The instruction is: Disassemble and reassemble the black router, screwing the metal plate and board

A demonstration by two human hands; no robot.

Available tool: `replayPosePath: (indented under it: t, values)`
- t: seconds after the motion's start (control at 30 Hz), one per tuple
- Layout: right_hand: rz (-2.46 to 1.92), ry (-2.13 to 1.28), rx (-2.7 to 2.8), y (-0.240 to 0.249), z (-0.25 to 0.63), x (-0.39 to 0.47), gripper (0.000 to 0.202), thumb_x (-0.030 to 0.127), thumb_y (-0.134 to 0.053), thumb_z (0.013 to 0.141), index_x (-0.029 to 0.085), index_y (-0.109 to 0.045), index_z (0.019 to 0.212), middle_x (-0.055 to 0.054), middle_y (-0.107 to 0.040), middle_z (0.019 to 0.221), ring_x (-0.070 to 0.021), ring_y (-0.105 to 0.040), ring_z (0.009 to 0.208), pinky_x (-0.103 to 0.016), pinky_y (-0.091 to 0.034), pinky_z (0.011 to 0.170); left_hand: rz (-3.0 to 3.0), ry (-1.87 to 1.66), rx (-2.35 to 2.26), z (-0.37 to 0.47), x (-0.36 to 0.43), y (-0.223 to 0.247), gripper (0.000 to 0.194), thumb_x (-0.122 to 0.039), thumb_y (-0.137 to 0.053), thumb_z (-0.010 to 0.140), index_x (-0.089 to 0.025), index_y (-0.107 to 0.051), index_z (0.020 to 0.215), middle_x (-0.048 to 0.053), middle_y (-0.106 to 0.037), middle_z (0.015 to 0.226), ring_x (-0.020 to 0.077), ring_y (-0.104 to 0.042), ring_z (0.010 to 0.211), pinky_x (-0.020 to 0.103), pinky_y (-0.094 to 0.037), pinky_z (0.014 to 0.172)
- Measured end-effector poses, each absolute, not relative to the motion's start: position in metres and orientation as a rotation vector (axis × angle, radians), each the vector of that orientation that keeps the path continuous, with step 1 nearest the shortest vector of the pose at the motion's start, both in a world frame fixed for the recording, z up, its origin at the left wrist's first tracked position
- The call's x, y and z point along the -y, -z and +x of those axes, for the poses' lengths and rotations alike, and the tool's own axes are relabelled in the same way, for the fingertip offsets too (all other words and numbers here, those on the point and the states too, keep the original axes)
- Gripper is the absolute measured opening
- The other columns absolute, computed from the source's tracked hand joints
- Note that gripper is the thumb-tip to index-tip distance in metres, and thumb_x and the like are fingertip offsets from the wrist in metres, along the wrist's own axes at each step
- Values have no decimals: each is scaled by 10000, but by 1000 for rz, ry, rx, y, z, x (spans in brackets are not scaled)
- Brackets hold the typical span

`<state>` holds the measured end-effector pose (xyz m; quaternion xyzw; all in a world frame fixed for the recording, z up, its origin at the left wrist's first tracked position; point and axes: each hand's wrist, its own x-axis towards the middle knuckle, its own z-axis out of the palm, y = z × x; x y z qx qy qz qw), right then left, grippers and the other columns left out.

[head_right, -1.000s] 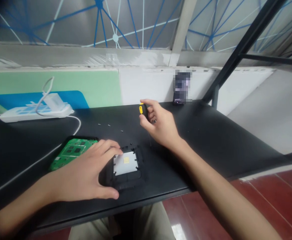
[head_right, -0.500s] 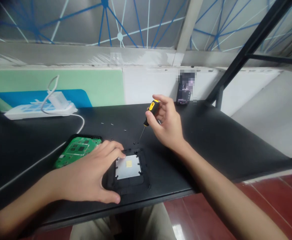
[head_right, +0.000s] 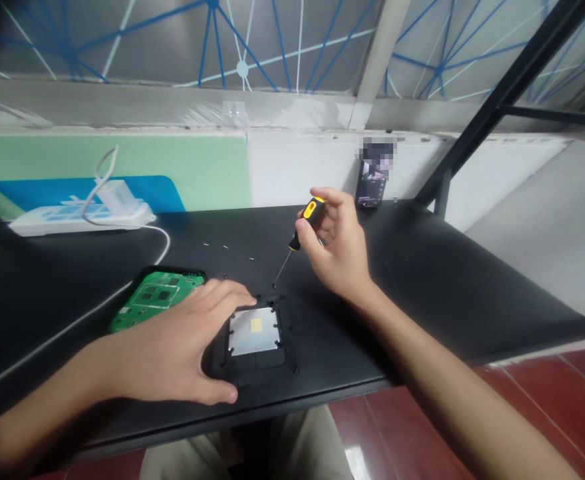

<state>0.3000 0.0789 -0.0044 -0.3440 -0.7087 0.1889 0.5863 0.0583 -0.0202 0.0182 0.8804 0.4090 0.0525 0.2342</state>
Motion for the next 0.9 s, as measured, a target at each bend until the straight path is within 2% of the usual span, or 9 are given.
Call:
replayPosePath:
  t: [0.17,0.3,0.4,0.53,0.9]
  values:
    - [-849,-671,1587,-1,299,-79,307,298,-592,908,305,-476,1193,-45,-647,992,-190,-696,811,-403,-636,733,2480,-171,-1145,53,20,-18,740,-381,-764,674,-202,-499,1341,125,-489,1361,381,-461,1250,568,-366,1100]
    - [-887,-863,1513,0,296,-79,288,251,-571,895,275,-481,1168,-20,-665,975,-135,-664,676,-365,-617,683,2509,-184,-1162,51,21,-16,723,-501,-766,724,-201,-514,1331,141,-489,1380,400,-444,1282,600,-312,1137]
    - [-892,-944,1498,2,293,-79,305,243,-576,876,247,-486,1167,-21,-673,981,-123,-676,677,-333,-597,665,2510,-226,-1169,53,21,-14,745,-590,-747,757,-206,-511,1350,141,-508,1362,393,-458,1271,603,-330,1125]
    - [-883,-961,1490,4,292,-79,319,250,-588,853,242,-481,1154,-15,-666,984,-118,-676,669,-318,-583,652,2515,-239,-1152,57,19,-12,731,-557,-752,772,-211,-499,1364,141,-504,1382,376,-478,1255,576,-386,1090]
    - [-877,-949,1489,3,290,-79,317,269,-547,851,263,-431,1145,-19,-639,1001,-127,-677,696,-326,-590,663,2532,-205,-1143,57,19,-13,664,-545,-746,784,-222,-532,1324,138,-504,1402,391,-491,1256,585,-402,1076]
